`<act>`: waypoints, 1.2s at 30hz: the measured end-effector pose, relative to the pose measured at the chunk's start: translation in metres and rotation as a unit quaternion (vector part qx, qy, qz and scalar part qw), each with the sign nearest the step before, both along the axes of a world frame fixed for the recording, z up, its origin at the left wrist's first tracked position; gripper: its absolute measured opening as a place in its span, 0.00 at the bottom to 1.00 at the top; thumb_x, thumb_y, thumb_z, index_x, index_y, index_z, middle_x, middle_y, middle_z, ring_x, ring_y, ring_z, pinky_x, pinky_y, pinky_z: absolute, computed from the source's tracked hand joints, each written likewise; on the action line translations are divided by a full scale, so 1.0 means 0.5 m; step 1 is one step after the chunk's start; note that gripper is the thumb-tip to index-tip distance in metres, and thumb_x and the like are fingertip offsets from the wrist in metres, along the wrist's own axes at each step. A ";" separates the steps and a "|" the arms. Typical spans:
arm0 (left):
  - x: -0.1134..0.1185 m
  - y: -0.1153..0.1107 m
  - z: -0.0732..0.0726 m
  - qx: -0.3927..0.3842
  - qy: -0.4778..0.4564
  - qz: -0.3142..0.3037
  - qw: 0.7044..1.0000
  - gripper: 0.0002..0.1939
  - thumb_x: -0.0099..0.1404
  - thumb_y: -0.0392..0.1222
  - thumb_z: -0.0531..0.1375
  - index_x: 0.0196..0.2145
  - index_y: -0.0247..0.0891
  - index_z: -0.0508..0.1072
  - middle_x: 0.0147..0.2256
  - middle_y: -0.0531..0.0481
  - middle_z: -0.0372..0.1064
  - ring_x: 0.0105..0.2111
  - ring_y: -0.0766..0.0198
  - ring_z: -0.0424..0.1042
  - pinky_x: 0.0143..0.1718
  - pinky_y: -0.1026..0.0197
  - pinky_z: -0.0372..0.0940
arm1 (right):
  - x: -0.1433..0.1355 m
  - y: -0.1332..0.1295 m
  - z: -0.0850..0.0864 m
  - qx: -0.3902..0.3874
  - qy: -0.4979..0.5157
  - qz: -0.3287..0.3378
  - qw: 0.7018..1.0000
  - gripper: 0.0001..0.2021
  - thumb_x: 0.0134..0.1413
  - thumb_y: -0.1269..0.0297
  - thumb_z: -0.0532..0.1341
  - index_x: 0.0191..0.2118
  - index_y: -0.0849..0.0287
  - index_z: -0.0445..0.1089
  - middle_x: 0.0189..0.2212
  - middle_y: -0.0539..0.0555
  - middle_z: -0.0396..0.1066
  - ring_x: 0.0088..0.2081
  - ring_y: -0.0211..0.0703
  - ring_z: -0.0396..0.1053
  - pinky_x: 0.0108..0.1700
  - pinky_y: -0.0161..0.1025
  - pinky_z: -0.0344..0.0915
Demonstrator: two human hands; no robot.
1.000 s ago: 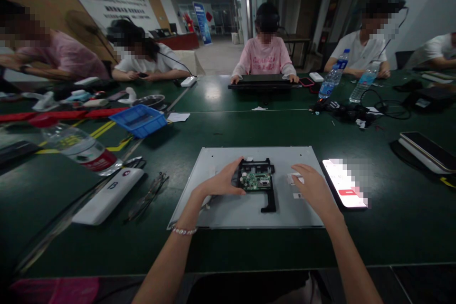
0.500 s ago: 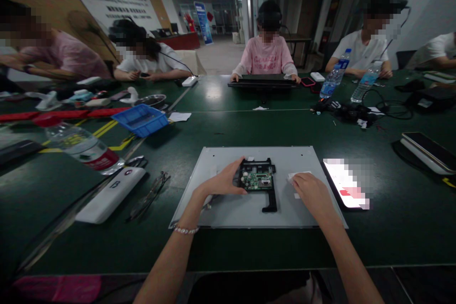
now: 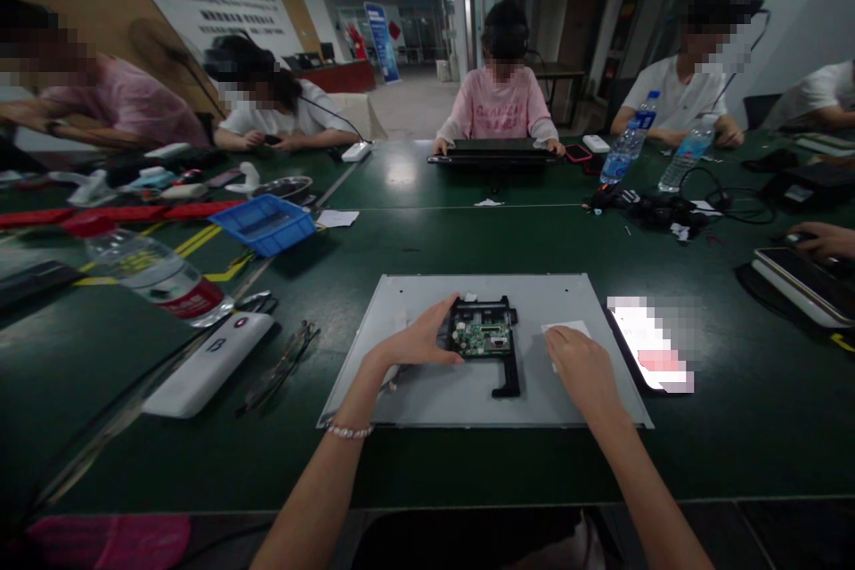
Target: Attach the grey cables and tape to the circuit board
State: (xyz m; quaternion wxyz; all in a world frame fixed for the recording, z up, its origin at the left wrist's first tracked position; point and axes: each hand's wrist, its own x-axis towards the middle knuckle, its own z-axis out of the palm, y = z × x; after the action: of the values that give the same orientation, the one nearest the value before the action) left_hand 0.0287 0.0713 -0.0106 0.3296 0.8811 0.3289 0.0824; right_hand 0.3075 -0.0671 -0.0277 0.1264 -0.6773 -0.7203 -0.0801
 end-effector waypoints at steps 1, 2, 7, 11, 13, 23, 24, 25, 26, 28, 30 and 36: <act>0.000 0.000 0.000 -0.001 -0.003 -0.001 1.000 0.59 0.46 0.58 0.65 0.64 0.32 0.36 0.64 0.33 0.37 0.62 0.42 0.42 0.61 0.44 0.42 | -0.008 -0.001 0.002 0.006 0.005 -0.007 1.000 0.12 0.61 0.69 0.50 0.42 0.60 0.70 0.42 0.56 0.73 0.41 0.44 0.70 0.41 0.38 0.64; 0.001 0.000 0.000 0.000 -0.007 -0.004 1.000 0.59 0.46 0.58 0.65 0.64 0.33 0.36 0.64 0.33 0.37 0.62 0.42 0.42 0.61 0.43 0.42 | -0.018 -0.002 0.003 0.012 0.010 -0.010 1.000 0.12 0.61 0.69 0.50 0.43 0.60 0.69 0.42 0.56 0.73 0.41 0.43 0.70 0.41 0.37 0.64; 0.002 0.001 -0.001 -0.001 -0.011 -0.006 1.000 0.59 0.46 0.57 0.65 0.64 0.34 0.36 0.64 0.34 0.37 0.62 0.42 0.42 0.61 0.42 0.42 | -0.066 0.003 0.003 0.019 0.035 -0.009 0.999 0.12 0.62 0.67 0.49 0.41 0.57 0.70 0.39 0.54 0.74 0.38 0.42 0.72 0.37 0.36 0.64; 0.002 0.001 -0.001 0.006 -0.018 -0.008 1.000 0.58 0.46 0.57 0.65 0.64 0.34 0.36 0.64 0.34 0.38 0.62 0.42 0.43 0.61 0.43 0.42 | -0.087 0.011 -0.003 0.027 0.046 0.008 0.999 0.13 0.62 0.66 0.48 0.39 0.57 0.70 0.38 0.55 0.74 0.36 0.43 0.72 0.34 0.36 0.65; 0.002 0.001 -0.001 0.012 -0.026 -0.012 1.000 0.58 0.46 0.56 0.65 0.64 0.37 0.36 0.64 0.36 0.39 0.62 0.42 0.43 0.61 0.42 0.42 | -0.091 0.012 -0.010 0.037 0.051 0.017 0.998 0.14 0.62 0.66 0.48 0.40 0.56 0.70 0.39 0.55 0.74 0.37 0.44 0.72 0.35 0.37 0.66; 0.004 -0.001 0.002 0.007 -0.018 -0.008 1.000 0.58 0.45 0.55 0.66 0.64 0.34 0.37 0.64 0.34 0.38 0.62 0.41 0.43 0.61 0.43 0.42 | -0.092 -0.001 -0.027 0.040 0.115 0.042 0.992 0.16 0.60 0.68 0.48 0.48 0.58 0.69 0.45 0.56 0.72 0.44 0.47 0.70 0.47 0.44 0.67; 0.004 -0.001 0.002 0.008 -0.017 -0.007 1.000 0.59 0.45 0.56 0.66 0.64 0.34 0.37 0.64 0.34 0.38 0.62 0.41 0.43 0.61 0.43 0.42 | -0.092 -0.002 -0.027 0.040 0.121 0.041 0.991 0.16 0.60 0.68 0.48 0.48 0.58 0.69 0.45 0.57 0.72 0.45 0.47 0.70 0.48 0.45 0.67; 0.004 -0.001 0.001 0.009 -0.015 -0.007 1.000 0.59 0.46 0.56 0.66 0.64 0.34 0.37 0.64 0.34 0.38 0.62 0.42 0.43 0.61 0.43 0.43 | -0.093 -0.002 -0.028 0.042 0.126 0.041 0.990 0.17 0.60 0.69 0.48 0.48 0.59 0.69 0.46 0.57 0.71 0.45 0.47 0.70 0.49 0.45 0.66; 0.004 -0.001 0.000 0.010 -0.012 -0.006 1.000 0.59 0.46 0.57 0.66 0.64 0.34 0.37 0.64 0.33 0.38 0.62 0.42 0.43 0.61 0.43 0.43 | -0.093 -0.002 -0.028 0.046 0.130 0.042 0.990 0.17 0.60 0.69 0.47 0.49 0.59 0.68 0.46 0.57 0.71 0.46 0.47 0.69 0.50 0.46 0.66; 0.003 -0.001 -0.001 0.012 -0.010 -0.005 1.000 0.59 0.46 0.57 0.66 0.64 0.33 0.37 0.63 0.33 0.38 0.62 0.43 0.43 0.61 0.44 0.42 | -0.095 -0.002 -0.029 0.054 0.141 0.052 0.987 0.18 0.59 0.70 0.47 0.51 0.60 0.67 0.48 0.58 0.70 0.48 0.47 0.68 0.51 0.47 0.65; 0.002 0.000 -0.002 0.010 -0.014 -0.005 1.000 0.59 0.46 0.57 0.66 0.64 0.35 0.37 0.64 0.34 0.38 0.62 0.43 0.42 0.62 0.44 0.42 | -0.096 -0.001 -0.029 0.055 0.154 0.062 0.985 0.19 0.58 0.71 0.46 0.52 0.60 0.67 0.49 0.58 0.69 0.49 0.47 0.68 0.52 0.47 0.65; 0.000 0.004 -0.007 0.003 -0.021 -0.007 1.000 0.59 0.46 0.56 0.66 0.64 0.35 0.36 0.64 0.35 0.37 0.62 0.42 0.42 0.62 0.44 0.42 | -0.093 -0.002 -0.035 0.033 0.189 0.067 0.979 0.20 0.58 0.70 0.46 0.53 0.60 0.66 0.50 0.58 0.68 0.50 0.46 0.67 0.54 0.48 0.64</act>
State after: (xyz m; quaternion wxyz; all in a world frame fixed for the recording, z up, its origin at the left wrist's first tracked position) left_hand 0.0286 0.0732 -0.0144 0.3346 0.8823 0.3157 0.1000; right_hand 0.2609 -0.0680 -0.0453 0.2877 -0.6257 -0.7243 0.0345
